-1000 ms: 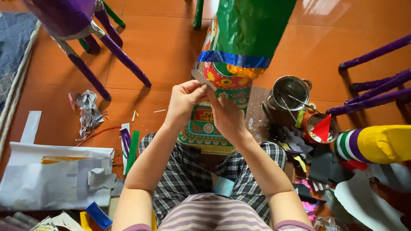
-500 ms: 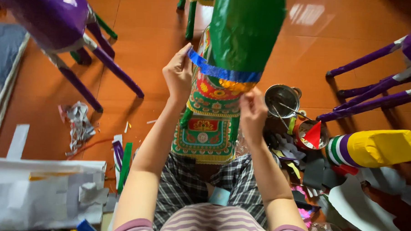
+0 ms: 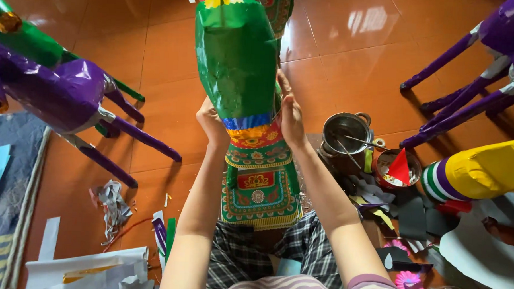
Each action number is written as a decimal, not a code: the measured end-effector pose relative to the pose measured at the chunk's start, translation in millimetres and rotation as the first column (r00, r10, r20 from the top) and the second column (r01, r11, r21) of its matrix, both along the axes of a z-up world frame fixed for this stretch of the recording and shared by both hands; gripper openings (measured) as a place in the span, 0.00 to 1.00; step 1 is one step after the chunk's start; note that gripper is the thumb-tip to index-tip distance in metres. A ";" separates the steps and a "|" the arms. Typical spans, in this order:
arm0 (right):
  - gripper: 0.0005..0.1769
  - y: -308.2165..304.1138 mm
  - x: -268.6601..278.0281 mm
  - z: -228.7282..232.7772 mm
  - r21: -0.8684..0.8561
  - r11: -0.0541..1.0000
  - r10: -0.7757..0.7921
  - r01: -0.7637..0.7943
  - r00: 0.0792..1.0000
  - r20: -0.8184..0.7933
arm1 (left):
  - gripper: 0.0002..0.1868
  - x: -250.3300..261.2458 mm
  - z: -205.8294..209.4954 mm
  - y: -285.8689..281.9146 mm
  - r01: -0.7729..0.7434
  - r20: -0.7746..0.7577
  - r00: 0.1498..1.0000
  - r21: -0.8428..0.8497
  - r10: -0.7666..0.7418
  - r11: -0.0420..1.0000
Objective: Decorating a traditional cardboard horse craft with colorful paper strips and glue
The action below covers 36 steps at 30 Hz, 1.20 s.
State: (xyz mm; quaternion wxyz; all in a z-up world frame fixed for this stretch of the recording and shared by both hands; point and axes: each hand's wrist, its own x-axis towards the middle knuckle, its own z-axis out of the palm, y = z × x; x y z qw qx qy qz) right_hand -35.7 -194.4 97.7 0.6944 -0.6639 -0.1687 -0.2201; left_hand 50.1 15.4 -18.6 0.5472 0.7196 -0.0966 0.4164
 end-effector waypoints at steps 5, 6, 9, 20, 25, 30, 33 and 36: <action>0.38 4.8 5.7 -17.7 -0.049 0.999 0.017 -0.017 1.000 -0.002 | 0.12 14.2 -28.5 16.1 0.042 -0.052 0.998 -0.059 -0.046 0.997; 0.38 4.3 7.0 -21.9 -0.060 0.998 0.026 -0.026 1.000 -0.004 | 0.12 12.9 -28.6 16.2 0.071 -0.066 0.995 -0.101 -0.078 0.992; 0.39 0.5 6.1 -20.7 -0.096 0.995 0.037 -0.040 0.999 -0.039 | 0.11 0.6 -13.6 8.2 0.101 -0.076 0.991 -0.124 -0.111 0.987; 0.41 -3.5 3.9 -12.9 -0.086 0.992 0.082 -0.090 0.992 -0.099 | 0.10 -25.7 22.2 0.0 0.200 -0.237 0.952 -0.010 -0.196 0.980; 0.40 0.3 7.5 -22.2 -0.058 0.997 0.053 -0.057 0.997 -0.059 | 0.08 -29.7 28.3 -1.1 0.223 -0.326 0.914 -0.092 -0.241 0.970; 0.37 4.8 2.3 -11.5 -0.031 0.999 0.037 -0.039 0.996 -0.078 | 0.17 -63.1 98.3 -29.5 0.289 -0.333 0.874 -0.230 -0.354 0.929; 0.40 8.8 0.7 -4.2 0.024 0.999 0.040 -0.038 0.997 -0.065 | 0.16 -36.7 58.4 -17.6 0.247 -0.336 0.884 -0.253 -0.325 0.935; 0.40 10.8 -2.9 2.7 0.036 0.999 0.041 -0.038 0.997 -0.070 | 0.19 -17.0 30.8 -5.8 0.265 -0.340 0.873 -0.273 -0.350 0.925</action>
